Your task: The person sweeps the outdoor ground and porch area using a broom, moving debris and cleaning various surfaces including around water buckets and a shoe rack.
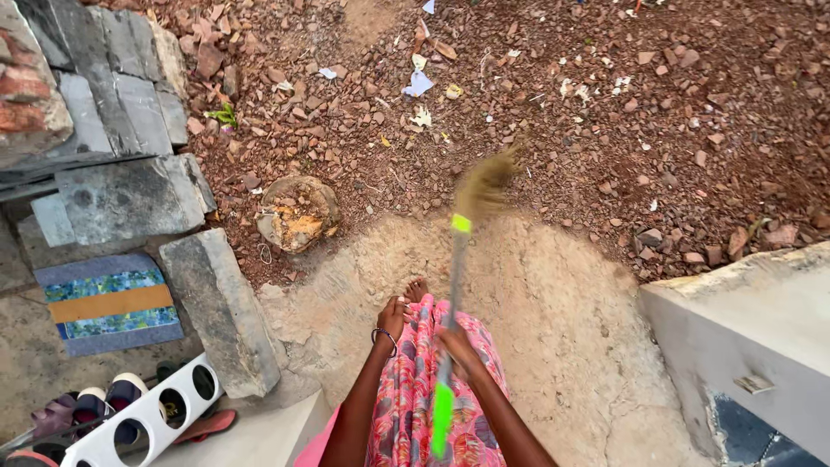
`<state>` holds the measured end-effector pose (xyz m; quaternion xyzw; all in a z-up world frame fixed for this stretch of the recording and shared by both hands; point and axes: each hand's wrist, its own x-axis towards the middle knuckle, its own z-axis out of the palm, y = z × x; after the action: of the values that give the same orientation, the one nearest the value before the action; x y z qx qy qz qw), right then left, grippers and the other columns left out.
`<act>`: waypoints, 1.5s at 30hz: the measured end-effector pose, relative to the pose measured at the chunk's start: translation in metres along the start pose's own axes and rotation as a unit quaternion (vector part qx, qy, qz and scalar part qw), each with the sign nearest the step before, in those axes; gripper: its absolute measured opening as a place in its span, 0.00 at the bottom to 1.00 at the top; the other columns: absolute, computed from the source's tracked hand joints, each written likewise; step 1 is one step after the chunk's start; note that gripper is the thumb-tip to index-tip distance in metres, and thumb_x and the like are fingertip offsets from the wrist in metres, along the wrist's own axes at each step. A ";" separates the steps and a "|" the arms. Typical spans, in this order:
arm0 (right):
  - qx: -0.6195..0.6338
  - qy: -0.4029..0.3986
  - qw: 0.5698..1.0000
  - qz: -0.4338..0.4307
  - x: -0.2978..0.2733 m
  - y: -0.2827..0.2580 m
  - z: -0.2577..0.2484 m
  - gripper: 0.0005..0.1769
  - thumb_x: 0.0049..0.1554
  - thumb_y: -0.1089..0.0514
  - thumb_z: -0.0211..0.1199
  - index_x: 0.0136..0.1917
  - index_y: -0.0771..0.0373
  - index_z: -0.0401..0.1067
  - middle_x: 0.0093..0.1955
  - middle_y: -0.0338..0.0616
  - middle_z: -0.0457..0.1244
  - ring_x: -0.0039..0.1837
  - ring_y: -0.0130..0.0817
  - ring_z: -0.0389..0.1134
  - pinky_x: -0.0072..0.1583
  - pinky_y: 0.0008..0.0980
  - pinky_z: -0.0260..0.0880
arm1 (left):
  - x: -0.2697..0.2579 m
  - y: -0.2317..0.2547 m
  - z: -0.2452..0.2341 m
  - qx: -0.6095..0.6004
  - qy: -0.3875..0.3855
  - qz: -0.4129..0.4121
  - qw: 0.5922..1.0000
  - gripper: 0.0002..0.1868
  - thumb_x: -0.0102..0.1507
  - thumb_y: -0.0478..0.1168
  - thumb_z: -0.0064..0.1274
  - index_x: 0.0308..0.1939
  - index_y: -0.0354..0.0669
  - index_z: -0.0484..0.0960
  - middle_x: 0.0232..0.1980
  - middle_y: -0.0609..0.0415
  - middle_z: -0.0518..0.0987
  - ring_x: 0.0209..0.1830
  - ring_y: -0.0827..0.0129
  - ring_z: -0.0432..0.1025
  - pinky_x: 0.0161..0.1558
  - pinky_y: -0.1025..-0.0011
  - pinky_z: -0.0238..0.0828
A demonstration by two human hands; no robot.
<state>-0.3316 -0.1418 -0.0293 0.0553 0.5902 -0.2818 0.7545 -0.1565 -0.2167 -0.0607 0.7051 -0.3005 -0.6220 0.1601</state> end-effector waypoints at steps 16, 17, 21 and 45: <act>-0.192 0.102 0.971 -0.098 0.008 -0.057 -0.003 0.09 0.54 0.61 0.59 0.48 0.63 0.65 0.29 0.40 0.59 0.28 0.31 0.61 0.31 0.33 0.65 | 0.024 0.006 -0.064 -0.067 0.063 -0.027 0.995 0.20 0.73 0.49 0.38 0.48 0.39 0.80 0.32 0.54 0.81 0.27 0.73 0.74 0.34 0.70 0.76; -0.168 0.102 0.977 -0.077 0.017 -0.061 0.001 0.09 0.55 0.61 0.59 0.48 0.64 0.65 0.29 0.40 0.59 0.28 0.31 0.61 0.31 0.33 0.65 | 0.027 0.008 -0.065 -0.038 0.073 -0.029 0.996 0.20 0.72 0.49 0.38 0.48 0.40 0.81 0.32 0.54 0.82 0.27 0.73 0.75 0.34 0.70 0.74; -0.197 0.099 0.975 -0.040 0.050 -0.106 -0.006 0.10 0.56 0.59 0.60 0.48 0.66 0.66 0.30 0.41 0.60 0.30 0.31 0.61 0.33 0.33 0.66 | 0.035 0.012 -0.063 -0.032 0.089 -0.033 0.995 0.19 0.72 0.49 0.38 0.48 0.42 0.82 0.33 0.54 0.83 0.27 0.73 0.75 0.34 0.70 0.73; -0.461 0.223 0.854 -0.093 -0.025 -0.300 -0.216 0.27 0.51 0.60 0.63 0.64 0.57 0.65 0.29 0.52 0.65 0.26 0.40 0.66 0.30 0.40 0.68 | 0.131 0.159 0.127 -0.039 -0.010 0.016 0.999 0.16 0.73 0.47 0.37 0.49 0.41 0.78 0.32 0.57 0.79 0.25 0.76 0.71 0.28 0.69 0.69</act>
<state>-0.6679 -0.2934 0.0038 -0.2926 0.8071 -0.0267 0.5122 -0.3101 -0.4010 -0.0899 0.6870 -0.2887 -0.6378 0.1945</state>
